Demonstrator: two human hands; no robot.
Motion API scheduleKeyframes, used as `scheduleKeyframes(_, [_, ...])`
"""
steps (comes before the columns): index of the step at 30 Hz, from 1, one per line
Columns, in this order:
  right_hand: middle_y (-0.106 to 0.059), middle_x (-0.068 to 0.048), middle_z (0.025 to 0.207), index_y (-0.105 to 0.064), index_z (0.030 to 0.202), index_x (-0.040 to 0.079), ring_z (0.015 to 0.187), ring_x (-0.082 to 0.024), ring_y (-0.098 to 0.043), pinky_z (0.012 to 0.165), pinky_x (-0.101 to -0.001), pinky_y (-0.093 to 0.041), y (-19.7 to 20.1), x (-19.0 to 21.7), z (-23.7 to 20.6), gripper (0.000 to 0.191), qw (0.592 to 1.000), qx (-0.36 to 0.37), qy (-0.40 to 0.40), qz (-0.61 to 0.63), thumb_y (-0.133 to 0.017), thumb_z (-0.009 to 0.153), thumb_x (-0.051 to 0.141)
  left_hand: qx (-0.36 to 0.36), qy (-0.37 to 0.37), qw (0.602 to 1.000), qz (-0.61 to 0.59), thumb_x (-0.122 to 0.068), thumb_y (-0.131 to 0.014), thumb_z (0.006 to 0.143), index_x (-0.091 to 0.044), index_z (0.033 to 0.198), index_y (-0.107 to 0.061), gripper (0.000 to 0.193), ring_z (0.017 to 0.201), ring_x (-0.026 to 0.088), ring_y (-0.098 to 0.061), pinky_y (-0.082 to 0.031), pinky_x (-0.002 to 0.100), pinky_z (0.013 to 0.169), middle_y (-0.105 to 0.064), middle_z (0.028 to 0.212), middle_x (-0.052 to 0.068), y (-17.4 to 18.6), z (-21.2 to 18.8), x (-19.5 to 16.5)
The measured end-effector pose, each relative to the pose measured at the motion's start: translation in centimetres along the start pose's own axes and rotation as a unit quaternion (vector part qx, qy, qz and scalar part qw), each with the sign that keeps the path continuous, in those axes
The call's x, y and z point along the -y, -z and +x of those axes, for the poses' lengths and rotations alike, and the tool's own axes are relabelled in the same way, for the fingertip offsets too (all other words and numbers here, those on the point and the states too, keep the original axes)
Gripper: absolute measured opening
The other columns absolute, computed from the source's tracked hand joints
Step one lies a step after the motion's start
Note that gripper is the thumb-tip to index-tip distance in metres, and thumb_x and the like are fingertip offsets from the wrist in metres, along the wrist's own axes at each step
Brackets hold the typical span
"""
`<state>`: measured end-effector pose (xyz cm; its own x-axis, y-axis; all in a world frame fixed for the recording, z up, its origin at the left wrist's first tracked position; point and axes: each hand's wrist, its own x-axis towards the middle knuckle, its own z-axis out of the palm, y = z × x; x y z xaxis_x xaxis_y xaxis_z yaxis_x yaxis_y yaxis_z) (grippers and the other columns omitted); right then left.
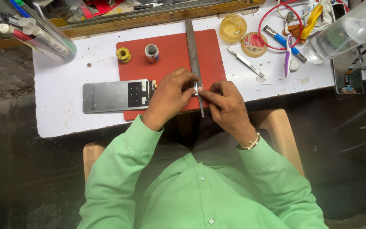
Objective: The person cleans a flexible ribbon cable attached to a smartphone using a toothbrush, then uses a metal file to scrape the cable's surface. They apply a small piece of adhesive tape to the cable and continue filing and adjusting the component.
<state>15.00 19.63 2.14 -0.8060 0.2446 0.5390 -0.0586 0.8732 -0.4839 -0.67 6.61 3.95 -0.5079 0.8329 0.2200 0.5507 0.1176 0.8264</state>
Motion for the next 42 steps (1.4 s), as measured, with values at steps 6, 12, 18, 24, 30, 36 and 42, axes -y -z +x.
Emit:
scheduleKeyframes(6, [-0.06,-0.01,0.1,-0.077,0.116,0.01,0.089,-0.026,-0.06,0.079,-0.0375,-0.051,0.0,-0.2,0.0,0.041,1.0,-0.001,0.002,0.007,-0.068,0.08,-0.008,-0.006,-0.012,1.0,0.006,-0.002,-0.072,0.085,-0.003,0.11,-0.071,0.025,0.094,0.028,-0.07,-0.056,0.037,0.081,-0.069,0.103,0.011,0.0,-0.3,-0.2])
scheduleKeyframes(12, [-0.061,-0.012,0.101,-0.075,0.12,0.007,0.091,-0.028,-0.062,0.08,-0.0383,-0.052,0.2,-0.1,0.1,0.042,1.0,-0.013,-0.001,0.017,-0.066,0.082,-0.009,-0.007,-0.018,1.0,-0.004,-0.002,-0.072,0.085,-0.003,0.11,-0.072,0.025,0.094,0.028,-0.071,-0.057,0.038,0.082,-0.069,0.101,0.011,0.1,-0.3,-0.3])
scheduleKeyframes(18, [-0.064,-0.013,0.098,-0.071,0.122,0.0,0.086,-0.027,-0.064,0.076,-0.0363,-0.053,0.3,0.1,0.4,0.038,0.998,-0.026,-0.024,0.061,-0.061,0.087,-0.011,-0.024,-0.017,1.0,-0.001,-0.004,-0.072,0.087,-0.003,0.112,-0.071,0.025,0.095,0.028,-0.069,-0.056,0.039,0.083,-0.068,0.101,0.01,0.0,-0.4,-0.3])
scheduleKeyframes(24, [-0.064,-0.014,0.097,-0.07,0.121,-0.002,0.084,-0.027,-0.064,0.074,-0.0359,-0.053,0.4,0.1,0.4,0.035,0.997,-0.032,-0.038,0.058,-0.06,0.089,-0.012,-0.072,-0.047,0.986,0.145,-0.015,-0.081,0.081,-0.006,0.094,-0.076,0.016,0.098,0.029,-0.063,-0.049,0.044,0.084,-0.067,0.101,0.008,0.0,-0.6,0.1])
scheduleKeyframes(30, [-0.065,-0.013,0.096,-0.071,0.118,-0.001,0.083,-0.026,-0.064,0.073,-0.0353,-0.053,0.3,0.1,0.4,0.032,0.997,-0.036,-0.036,0.061,-0.061,0.089,-0.011,-0.054,-0.062,0.985,0.151,-0.02,-0.08,0.082,-0.01,0.098,-0.078,0.018,0.095,0.027,-0.062,-0.047,0.043,0.085,-0.07,0.103,0.003,-0.1,-0.7,0.7])
scheduleKeyframes(36, [-0.065,-0.013,0.096,-0.072,0.116,-0.001,0.084,-0.026,-0.064,0.074,-0.0353,-0.053,0.3,0.1,0.5,0.032,0.997,-0.035,-0.033,0.057,-0.061,0.088,-0.012,-0.05,-0.065,0.983,0.162,-0.018,-0.078,0.084,-0.012,0.098,-0.079,0.016,0.096,0.025,-0.061,-0.044,0.042,0.083,-0.071,0.103,-0.001,-0.4,-0.7,0.7])
scheduleKeyframes(42, [-0.066,-0.013,0.096,-0.072,0.116,-0.001,0.083,-0.025,-0.064,0.073,-0.0349,-0.053,0.3,0.0,0.5,0.033,0.997,-0.035,-0.035,0.06,-0.06,0.088,-0.012,-0.059,-0.06,0.984,0.156,-0.019,-0.078,0.084,-0.011,0.097,-0.079,0.015,0.094,0.025,-0.061,-0.044,0.042,0.083,-0.071,0.101,0.0,-0.3,-0.8,0.3])
